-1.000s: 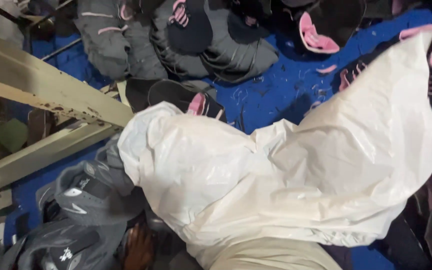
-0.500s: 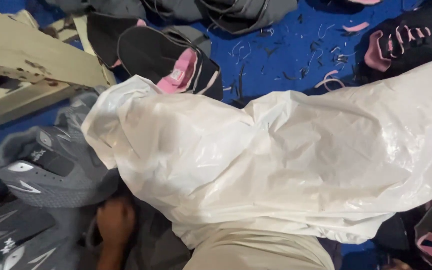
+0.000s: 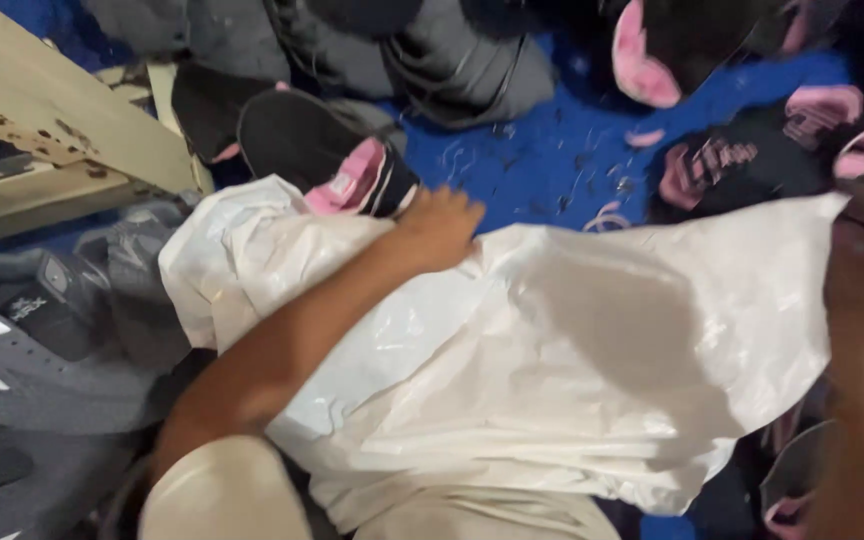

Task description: The person holds a black shoe upper with pink elastic lace loops on their lap and uses scissors to trim the excess loop ends one shoe at a time. They set finished uppers onto a large pile of similar shoe uppers and pick up the next one to continue trimming.

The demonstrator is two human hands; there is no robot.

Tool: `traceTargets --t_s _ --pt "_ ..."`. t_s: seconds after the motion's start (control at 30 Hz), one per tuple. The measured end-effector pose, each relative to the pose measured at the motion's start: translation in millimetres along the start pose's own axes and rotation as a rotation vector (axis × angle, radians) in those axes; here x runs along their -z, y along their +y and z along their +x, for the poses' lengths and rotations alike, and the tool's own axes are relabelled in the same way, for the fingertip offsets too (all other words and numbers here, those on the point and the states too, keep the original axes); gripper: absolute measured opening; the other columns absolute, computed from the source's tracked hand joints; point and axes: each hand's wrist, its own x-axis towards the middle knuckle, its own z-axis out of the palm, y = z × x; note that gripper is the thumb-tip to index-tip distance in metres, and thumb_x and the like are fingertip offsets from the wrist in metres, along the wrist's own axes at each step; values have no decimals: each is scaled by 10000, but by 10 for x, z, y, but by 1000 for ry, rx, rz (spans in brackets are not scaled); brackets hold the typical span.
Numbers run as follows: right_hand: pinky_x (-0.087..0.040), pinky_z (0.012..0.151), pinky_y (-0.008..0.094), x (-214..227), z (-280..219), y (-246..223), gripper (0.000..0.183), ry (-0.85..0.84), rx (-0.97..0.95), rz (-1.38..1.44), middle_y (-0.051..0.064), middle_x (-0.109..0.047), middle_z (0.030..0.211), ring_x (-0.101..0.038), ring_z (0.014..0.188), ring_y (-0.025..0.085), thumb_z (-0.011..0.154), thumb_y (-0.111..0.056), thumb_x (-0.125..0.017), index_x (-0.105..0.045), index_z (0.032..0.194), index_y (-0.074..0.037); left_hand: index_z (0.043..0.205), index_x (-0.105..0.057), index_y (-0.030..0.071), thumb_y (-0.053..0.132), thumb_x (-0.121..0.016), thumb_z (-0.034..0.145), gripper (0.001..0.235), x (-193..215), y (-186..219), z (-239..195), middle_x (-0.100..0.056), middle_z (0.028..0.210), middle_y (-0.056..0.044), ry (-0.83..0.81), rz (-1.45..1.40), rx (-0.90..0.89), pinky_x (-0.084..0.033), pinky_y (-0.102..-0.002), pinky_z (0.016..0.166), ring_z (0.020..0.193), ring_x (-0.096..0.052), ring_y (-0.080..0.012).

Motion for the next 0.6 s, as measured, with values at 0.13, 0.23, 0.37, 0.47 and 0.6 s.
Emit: traceTargets --t_s 0.13,0.23,0.37,0.47,0.6 --pt "-536 792 505 -1508 415 85 299 87 123 -71 147 -693 1135 -680 1012 385 955 -258 -748 -663 1194 -99 1174 -701 68 322 -802 780 480 -1041 -224 536 -688 1198 -211 -439 -118 67 -478 -549 998 1133 -659 -376" --pt "-591 768 490 -2239 479 306 442 -460 -41 -387 241 -596 1357 -698 1041 381 703 -394 -839 -708 1057 -163 1016 -771 87 190 -725 808 237 -1152 -405 599 -746 1068 -190 -210 -103 141 -518 -537 919 1004 -723 -366" --pt "-575 901 498 -2647 290 726 327 -747 -159 -357 188 -672 1281 -701 1084 381 842 -338 -726 -747 1129 -182 905 -782 127 98 -607 893 178 -564 -461 387 -775 953 -123 322 12 438 -482 -496 888 907 -753 -296" --pt "-553 858 543 -2498 319 590 603 -706 -270 -253 231 -726 1127 -698 1027 422 912 -346 -644 -457 1452 -155 926 -789 132 102 -622 879 176 -655 -440 398 -778 963 -120 342 32 400 -492 -467 883 920 -750 -289" --pt "-519 775 581 -2520 318 594 964 -434 -167 -70 328 -663 1062 -658 925 508 849 -280 -625 -108 1646 -115 999 -801 134 113 -619 889 214 -1068 -548 648 -750 1094 -137 -35 -166 472 -532 -478 838 1012 -731 -306"
